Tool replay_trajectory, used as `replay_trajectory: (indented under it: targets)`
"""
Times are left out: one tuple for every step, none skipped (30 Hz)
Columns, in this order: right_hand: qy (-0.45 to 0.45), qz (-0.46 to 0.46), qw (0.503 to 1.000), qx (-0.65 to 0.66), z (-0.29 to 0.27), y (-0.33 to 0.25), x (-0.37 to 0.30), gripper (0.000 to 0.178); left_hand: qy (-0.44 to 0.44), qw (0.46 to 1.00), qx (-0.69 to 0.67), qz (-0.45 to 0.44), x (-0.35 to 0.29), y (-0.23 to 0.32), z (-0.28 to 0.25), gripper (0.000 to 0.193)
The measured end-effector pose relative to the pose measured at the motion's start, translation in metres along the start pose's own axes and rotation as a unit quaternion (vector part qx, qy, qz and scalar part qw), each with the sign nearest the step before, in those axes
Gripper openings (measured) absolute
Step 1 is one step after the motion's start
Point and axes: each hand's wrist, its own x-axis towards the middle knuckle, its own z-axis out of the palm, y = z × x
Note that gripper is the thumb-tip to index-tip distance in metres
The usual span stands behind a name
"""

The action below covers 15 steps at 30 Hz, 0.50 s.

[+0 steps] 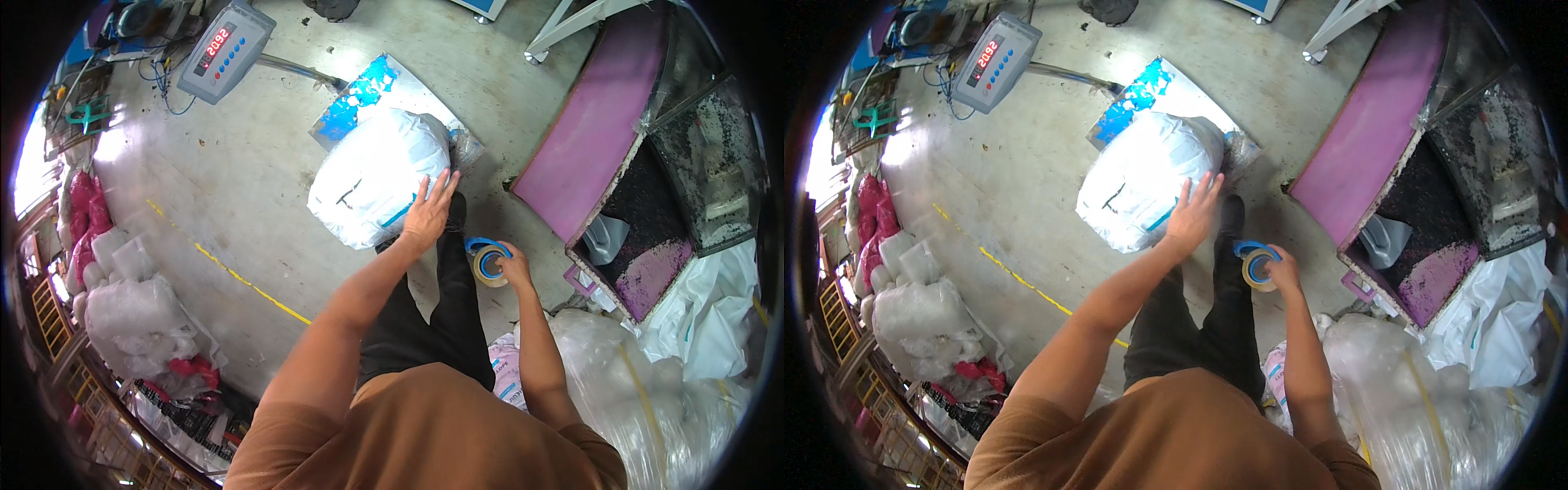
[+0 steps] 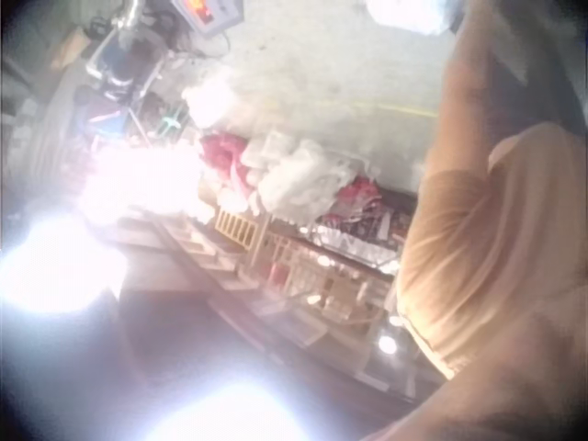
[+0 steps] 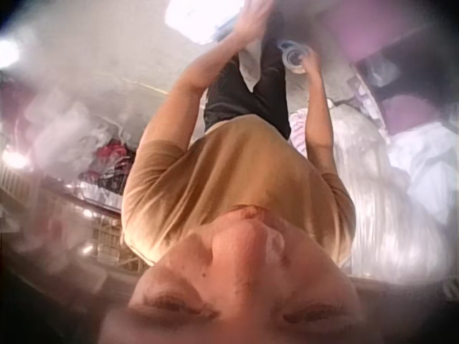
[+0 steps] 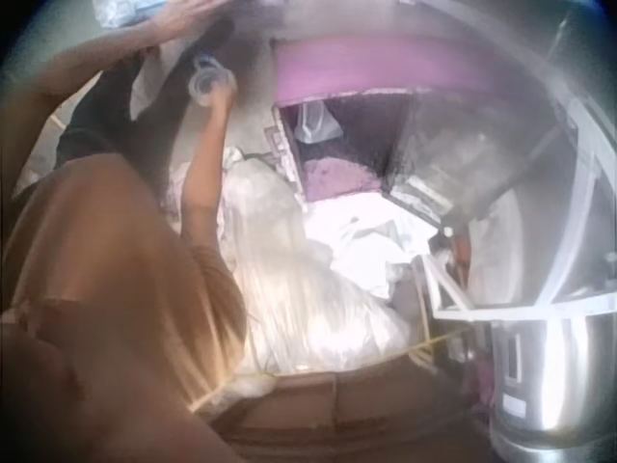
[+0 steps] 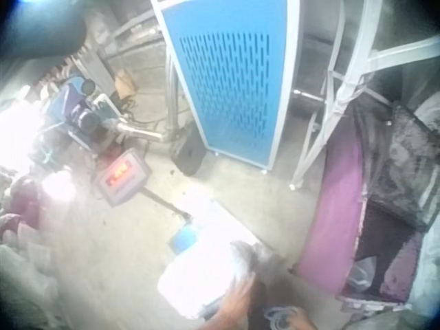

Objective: The person seals a white plastic bag containing a dark object using a handheld tape dispenser. They then write on the sealed bag with a red marker and place it on a metal rack among other similar packages.

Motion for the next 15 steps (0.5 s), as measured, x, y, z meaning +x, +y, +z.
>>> replay_trajectory:
  targets:
    - [-0.002,0.028,0.999,0.047,-0.005,0.01,-0.005,0.05,0.011,1.0,0.0,0.023,-0.012,-0.004,0.005,0.054]
    - [-0.01,0.057,0.99,0.13,-0.01,0.024,-0.012,0.048,0.022,0.999,0.001,0.046,-0.027,-0.008,0.013,0.053]
    - [-0.019,0.085,0.973,0.212,-0.012,0.041,-0.015,0.046,0.033,0.997,0.004,0.068,-0.042,-0.014,0.02,0.052]
    - [-0.029,0.111,0.949,0.294,-0.014,0.05,-0.017,0.044,0.004,0.997,0.023,0.074,-0.059,-0.018,0.022,0.053]
    - [-0.038,0.136,0.918,0.37,-0.014,0.045,-0.025,0.042,-0.026,0.995,0.042,0.081,-0.08,-0.021,0.025,0.053]
    - [-0.047,0.16,0.881,0.442,-0.013,0.03,-0.039,0.04,-0.048,0.993,0.066,0.09,-0.106,-0.025,0.035,0.052]
    - [-0.053,0.182,0.838,0.512,-0.01,0.017,-0.052,0.039,-0.069,0.989,0.088,0.1,-0.132,-0.027,0.048,0.051]
    - [-0.075,0.169,0.823,0.538,-0.006,0.012,-0.057,0.04,-0.13,0.984,0.079,0.088,-0.159,-0.027,0.063,0.048]
    - [-0.093,0.155,0.809,0.56,-0.003,0.005,-0.059,0.04,-0.19,0.977,0.067,0.075,-0.178,-0.023,0.073,0.045]
    - [-0.108,0.14,0.795,0.581,-0.004,0.0,-0.061,0.041,-0.26,0.964,0.031,0.055,-0.18,-0.02,0.056,0.041]
    - [-0.112,0.133,0.787,0.592,0.0,-0.005,-0.061,0.044,-0.33,0.943,-0.005,0.035,-0.181,-0.014,0.036,0.04]
    - [-0.118,0.136,0.791,0.585,0.001,-0.021,-0.068,0.045,-0.319,0.945,-0.068,-0.008,-0.183,-0.003,0.039,0.038]
    - [-0.125,0.137,0.795,0.578,0.001,-0.039,-0.077,0.046,-0.307,0.942,-0.129,-0.052,-0.184,0.006,0.045,0.036]
    - [-0.126,0.126,0.8,0.573,0.0,-0.05,-0.083,0.047,-0.294,0.932,-0.188,-0.095,-0.181,0.012,0.049,0.034]
    - [-0.132,0.117,0.805,0.566,0.004,-0.06,-0.087,0.048,-0.269,0.892,-0.323,-0.169,-0.171,0.014,0.042,0.033]
